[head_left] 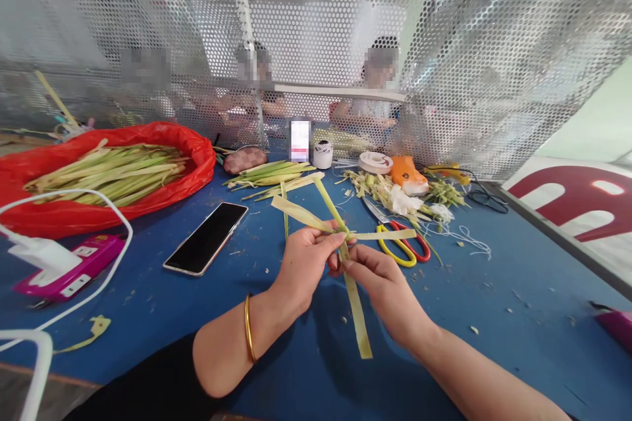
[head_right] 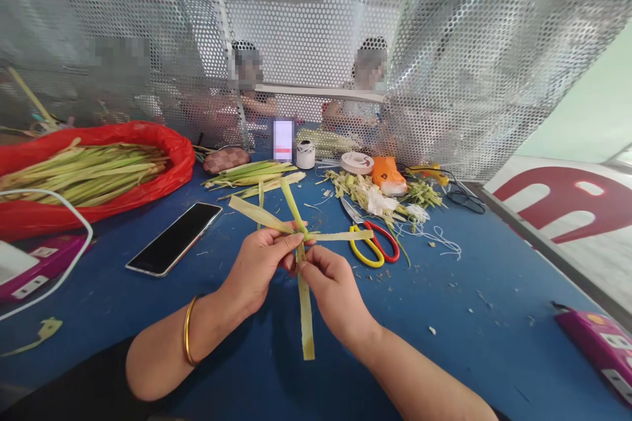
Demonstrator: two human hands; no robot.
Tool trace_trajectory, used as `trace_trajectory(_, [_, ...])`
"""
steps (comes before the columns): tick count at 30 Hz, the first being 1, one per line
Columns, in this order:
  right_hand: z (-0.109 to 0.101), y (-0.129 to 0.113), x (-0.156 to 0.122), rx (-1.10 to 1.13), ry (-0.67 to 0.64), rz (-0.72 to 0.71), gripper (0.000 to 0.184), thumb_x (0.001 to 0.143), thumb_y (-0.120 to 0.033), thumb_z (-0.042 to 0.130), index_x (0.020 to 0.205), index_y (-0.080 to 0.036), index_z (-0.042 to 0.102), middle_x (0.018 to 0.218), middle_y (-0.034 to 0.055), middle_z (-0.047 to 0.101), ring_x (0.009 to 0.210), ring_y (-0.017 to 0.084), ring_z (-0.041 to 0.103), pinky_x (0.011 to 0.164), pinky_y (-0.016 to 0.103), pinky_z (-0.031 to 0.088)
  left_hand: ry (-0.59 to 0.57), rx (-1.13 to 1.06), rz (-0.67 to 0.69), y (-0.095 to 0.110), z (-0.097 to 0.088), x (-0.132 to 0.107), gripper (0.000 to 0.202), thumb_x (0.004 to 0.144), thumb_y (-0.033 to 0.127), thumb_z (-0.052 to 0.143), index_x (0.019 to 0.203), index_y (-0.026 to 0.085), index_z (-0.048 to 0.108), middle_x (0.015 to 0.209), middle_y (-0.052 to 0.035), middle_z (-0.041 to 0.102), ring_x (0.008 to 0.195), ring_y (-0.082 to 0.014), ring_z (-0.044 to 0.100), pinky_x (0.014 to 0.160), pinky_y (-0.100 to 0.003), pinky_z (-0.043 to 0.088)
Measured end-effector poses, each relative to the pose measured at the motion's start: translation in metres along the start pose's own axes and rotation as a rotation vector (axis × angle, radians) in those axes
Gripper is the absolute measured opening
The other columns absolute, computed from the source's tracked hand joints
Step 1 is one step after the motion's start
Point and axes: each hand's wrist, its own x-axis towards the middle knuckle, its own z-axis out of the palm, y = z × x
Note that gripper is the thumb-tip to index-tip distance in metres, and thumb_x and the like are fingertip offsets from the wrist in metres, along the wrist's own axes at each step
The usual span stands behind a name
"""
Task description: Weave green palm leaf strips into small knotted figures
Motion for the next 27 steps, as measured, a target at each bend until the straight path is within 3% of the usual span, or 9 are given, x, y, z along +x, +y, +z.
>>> trace_trajectory(6, [0.0,0.013,0.0,-0.292,0.108,-0.03,0.025,0.083,-0.031,0.056,0.061,-0.019,0.052,0.06,-0.0025,0.048,0.059,0.012,0.04,0.056,0.026,0.033,-0.019,-0.086,-0.097,-0.002,-0.001,0.001,0.018,0.071,0.03,0.073,0.074,0.012,0.07,0.057,0.0012,0.059,0.048,-0.0061,0.043,0.048,-0.02,0.034])
trace_trajectory(9, [-0.005,0.008,0.005,-0.121,0.151,-0.005,0.026,0.08,-0.039,0.061,0.065,-0.018,0.057,0.066,-0.0005,0.053,0.061,0.013,0.047,0.059,0.026,0.04,-0.038,-0.051,-0.079,0.0,-0.003,0.002,0.02,0.075,0.033,0.072,0.079,0.013,0.072,0.068,-0.0014,0.066,0.058,-0.0074,0.049,0.055,-0.02,0.037])
trace_trajectory(13, [-0.011,0.0,0.01,0.196,0.325,-0.061,0.024,0.077,-0.041,0.068,0.074,-0.018,0.062,0.077,0.0013,0.057,0.064,0.014,0.056,0.06,0.028,0.048,-0.047,0.016,-0.028,0.004,-0.003,0.001,0.019,0.079,0.032,0.068,0.083,0.014,0.073,0.073,-0.0034,0.069,0.072,-0.0122,0.058,0.071,-0.023,0.042])
trace_trajectory(17, [-0.012,0.002,0.011,0.175,0.327,-0.085,0.022,0.075,-0.037,0.071,0.069,-0.016,0.064,0.072,0.0011,0.059,0.058,0.013,0.057,0.057,0.028,0.049,-0.111,0.005,-0.048,0.004,-0.001,-0.001,0.019,0.068,0.028,0.077,0.08,0.014,0.072,0.079,-0.0046,0.072,0.077,-0.0153,0.062,0.079,-0.027,0.045])
trace_trajectory(21, [-0.015,0.005,0.011,0.064,0.331,-0.12,0.022,0.077,-0.034,0.069,0.065,-0.017,0.064,0.07,0.0013,0.06,0.058,0.013,0.057,0.057,0.028,0.049,-0.02,0.01,-0.031,0.003,0.0,-0.002,0.013,0.063,0.022,0.078,0.073,0.015,0.072,0.072,-0.0022,0.07,0.07,-0.013,0.061,0.074,-0.025,0.047])
trace_trajectory(27, [-0.023,-0.001,0.011,0.045,0.409,-0.153,0.015,0.077,-0.031,0.068,0.071,-0.019,0.063,0.059,-0.0011,0.061,0.055,0.014,0.058,0.056,0.028,0.048,-0.009,0.038,-0.036,0.005,0.0,-0.001,0.008,0.066,0.02,0.073,0.071,0.013,0.073,0.062,-0.0016,0.065,0.061,-0.0106,0.056,0.062,-0.022,0.045])
